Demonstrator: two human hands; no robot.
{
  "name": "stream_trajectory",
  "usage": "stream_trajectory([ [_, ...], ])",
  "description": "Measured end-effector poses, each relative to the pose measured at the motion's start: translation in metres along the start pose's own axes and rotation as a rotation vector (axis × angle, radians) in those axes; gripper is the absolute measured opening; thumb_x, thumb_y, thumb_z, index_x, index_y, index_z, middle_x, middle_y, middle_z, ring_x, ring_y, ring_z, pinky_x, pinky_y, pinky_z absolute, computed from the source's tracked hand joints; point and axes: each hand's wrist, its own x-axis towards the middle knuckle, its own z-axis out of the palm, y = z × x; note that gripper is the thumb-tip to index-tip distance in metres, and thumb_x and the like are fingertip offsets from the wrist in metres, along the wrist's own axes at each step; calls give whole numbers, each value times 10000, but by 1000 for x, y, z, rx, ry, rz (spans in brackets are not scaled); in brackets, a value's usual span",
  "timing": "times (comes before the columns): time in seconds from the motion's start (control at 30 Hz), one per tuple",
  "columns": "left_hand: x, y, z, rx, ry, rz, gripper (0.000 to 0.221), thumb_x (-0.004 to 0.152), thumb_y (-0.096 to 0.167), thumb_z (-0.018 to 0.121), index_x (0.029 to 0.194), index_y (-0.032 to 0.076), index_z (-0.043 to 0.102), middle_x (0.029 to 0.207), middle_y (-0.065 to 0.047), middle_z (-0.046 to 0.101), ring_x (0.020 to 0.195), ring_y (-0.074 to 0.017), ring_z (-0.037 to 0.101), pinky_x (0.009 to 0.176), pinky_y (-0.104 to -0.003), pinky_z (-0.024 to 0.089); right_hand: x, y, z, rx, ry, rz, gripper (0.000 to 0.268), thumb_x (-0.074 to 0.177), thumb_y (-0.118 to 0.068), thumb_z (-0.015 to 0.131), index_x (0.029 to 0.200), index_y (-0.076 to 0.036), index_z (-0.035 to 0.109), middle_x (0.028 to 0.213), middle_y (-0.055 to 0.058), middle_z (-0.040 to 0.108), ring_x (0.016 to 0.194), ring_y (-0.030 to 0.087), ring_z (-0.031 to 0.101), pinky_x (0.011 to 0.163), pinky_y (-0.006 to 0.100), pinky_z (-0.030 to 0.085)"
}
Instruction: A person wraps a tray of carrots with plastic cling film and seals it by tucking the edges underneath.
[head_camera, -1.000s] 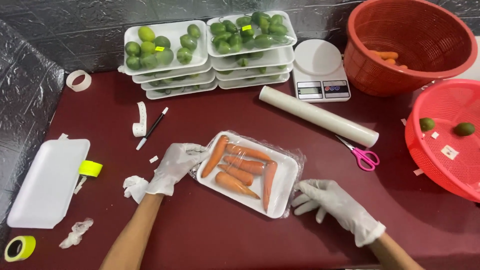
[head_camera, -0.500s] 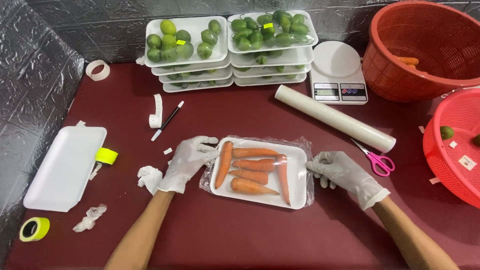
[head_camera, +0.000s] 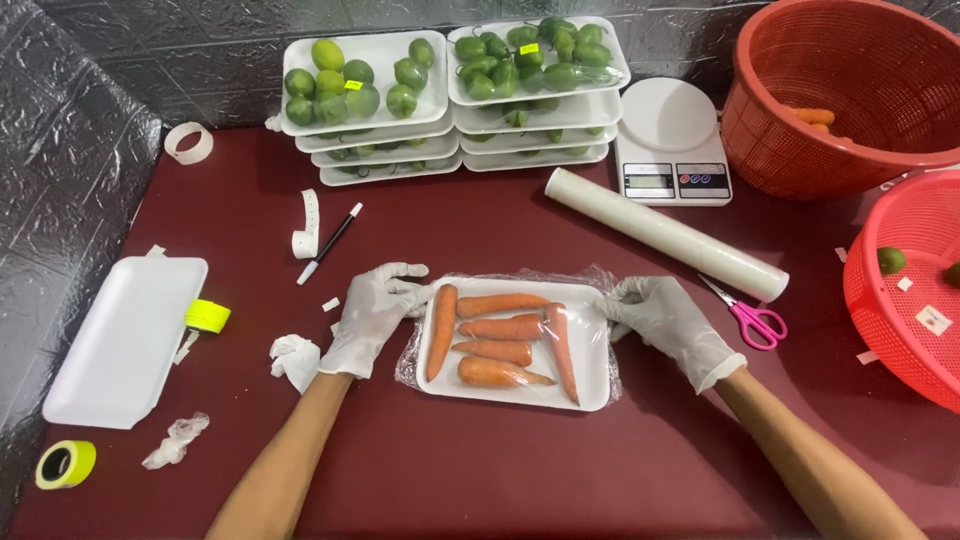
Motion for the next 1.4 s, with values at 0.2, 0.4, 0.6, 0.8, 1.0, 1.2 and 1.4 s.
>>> stream_trajectory([
  [0.2,5,-12,-10,-34,22,9,453,810,115,873,1209,-9,697,961,-211,748,804,-215,734,766,-312,629,30,7,5,220,43,-20,294,735,-171,932,815,27,730,735,159,726,692,256,747,670,315,620],
  [0.4,-8,3,-4,21,4,-22,376,875,119,797,1205,-29,696,1008,-189,752,843,-185,701,790,-304,613,19,-12,5,277,-15,-13,238,768,-69,883,870,55,708,770,157,709,750,275,759,752,330,617],
  [0.6,-12,12,-5,144,-25,-31,431,825,174,845,1184,-34,730,992,-194,769,805,-160,683,705,-263,598,-4,-45,3,273,-53,31,303,732,-164,919,946,21,810,965,175,786,846,237,750,769,327,626],
  [0.8,-16,20,-8,99,-42,-50,373,846,156,831,1165,-20,750,1032,-190,771,893,-179,695,802,-307,610,18,-17,5,306,-38,51,363,755,-202,913,1042,-6,805,1045,147,760,970,222,713,837,362,631],
  [1.0,-24,27,-7,-51,-76,-61,436,820,120,832,1218,-22,726,1025,-146,756,875,-126,674,743,-223,599,13,-31,11,274,-21,-19,337,736,-162,926,1007,0,807,876,144,767,739,204,715,695,295,639],
  [1.2,-14,13,-7,-150,-19,-47,546,721,84,912,1226,11,720,959,-165,769,832,-152,709,746,-257,615,30,-6,14,305,61,-16,289,770,-232,916,950,-32,810,797,125,764,670,179,705,602,260,619],
  [1.4,10,-21,-18,-243,3,35,369,827,60,841,1159,-17,699,915,-151,729,821,-182,723,794,-281,625,33,1,9,351,58,-55,201,863,-220,842,891,-27,791,762,101,737,674,158,672,566,239,594],
])
